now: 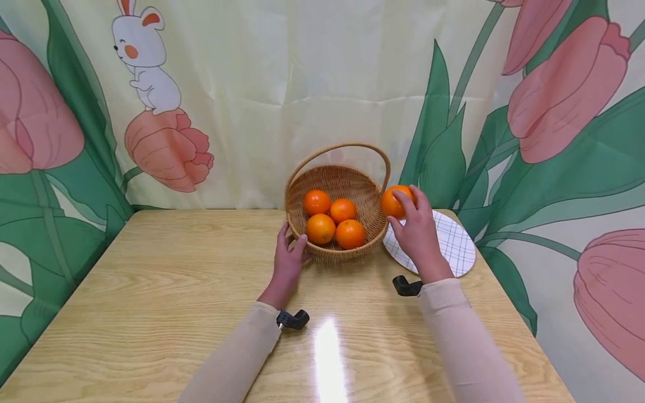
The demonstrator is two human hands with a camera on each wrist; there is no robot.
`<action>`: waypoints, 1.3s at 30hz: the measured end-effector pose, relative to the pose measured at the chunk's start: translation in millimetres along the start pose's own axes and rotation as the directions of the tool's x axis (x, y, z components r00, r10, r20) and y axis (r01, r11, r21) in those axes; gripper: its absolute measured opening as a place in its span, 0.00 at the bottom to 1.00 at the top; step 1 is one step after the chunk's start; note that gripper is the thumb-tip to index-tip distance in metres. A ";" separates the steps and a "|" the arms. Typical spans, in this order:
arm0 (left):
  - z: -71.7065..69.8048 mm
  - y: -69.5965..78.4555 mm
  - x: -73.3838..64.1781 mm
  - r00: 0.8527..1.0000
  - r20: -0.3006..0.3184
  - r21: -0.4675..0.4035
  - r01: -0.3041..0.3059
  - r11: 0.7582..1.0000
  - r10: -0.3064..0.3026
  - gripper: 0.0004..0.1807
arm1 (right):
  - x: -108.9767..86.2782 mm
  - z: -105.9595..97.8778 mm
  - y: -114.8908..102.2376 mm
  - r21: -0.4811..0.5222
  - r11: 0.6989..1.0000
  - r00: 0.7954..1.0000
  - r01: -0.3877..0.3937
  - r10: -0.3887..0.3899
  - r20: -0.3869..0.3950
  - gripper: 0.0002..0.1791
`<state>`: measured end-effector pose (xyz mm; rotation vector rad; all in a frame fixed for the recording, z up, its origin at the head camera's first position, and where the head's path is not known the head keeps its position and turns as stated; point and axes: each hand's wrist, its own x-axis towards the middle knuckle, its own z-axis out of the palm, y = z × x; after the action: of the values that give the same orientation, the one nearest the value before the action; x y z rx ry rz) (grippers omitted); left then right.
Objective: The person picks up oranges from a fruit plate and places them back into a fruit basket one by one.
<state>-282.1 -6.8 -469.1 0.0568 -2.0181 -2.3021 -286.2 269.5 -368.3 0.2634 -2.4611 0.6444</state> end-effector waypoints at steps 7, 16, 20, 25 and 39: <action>0.1 -1.0 -0.5 1.000 0.008 -0.007 -0.012 1.000 0.012 0.40 | 1.3 4.9 -7.7 0.017 0.998 0.998 0.066 -0.065 -0.022 0.30; 0.2 3.1 -1.8 1.000 0.004 -0.014 -0.009 1.000 0.009 0.39 | 4.3 14.2 -18.1 0.029 0.988 0.988 0.153 -0.153 -0.030 0.29; -0.1 3.7 -2.2 1.000 0.003 -0.003 0.000 1.000 0.000 0.40 | 6.0 18.0 -21.0 0.030 0.986 0.987 0.163 -0.163 -0.015 0.30; -0.5 1.0 -1.4 1.000 0.006 -0.009 0.002 1.000 -0.002 0.40 | 7.9 23.2 -24.9 0.043 0.983 0.984 0.176 -0.176 -0.008 0.30; -0.5 -0.3 -0.7 1.000 0.000 0.015 -0.002 1.000 0.002 0.38 | 11.1 35.1 -30.5 0.061 0.983 0.983 0.175 -0.178 0.042 0.30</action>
<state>-281.4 -7.2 -469.5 0.0558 -2.0344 -2.2858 -302.4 225.1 -375.3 0.5184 -2.4315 0.6383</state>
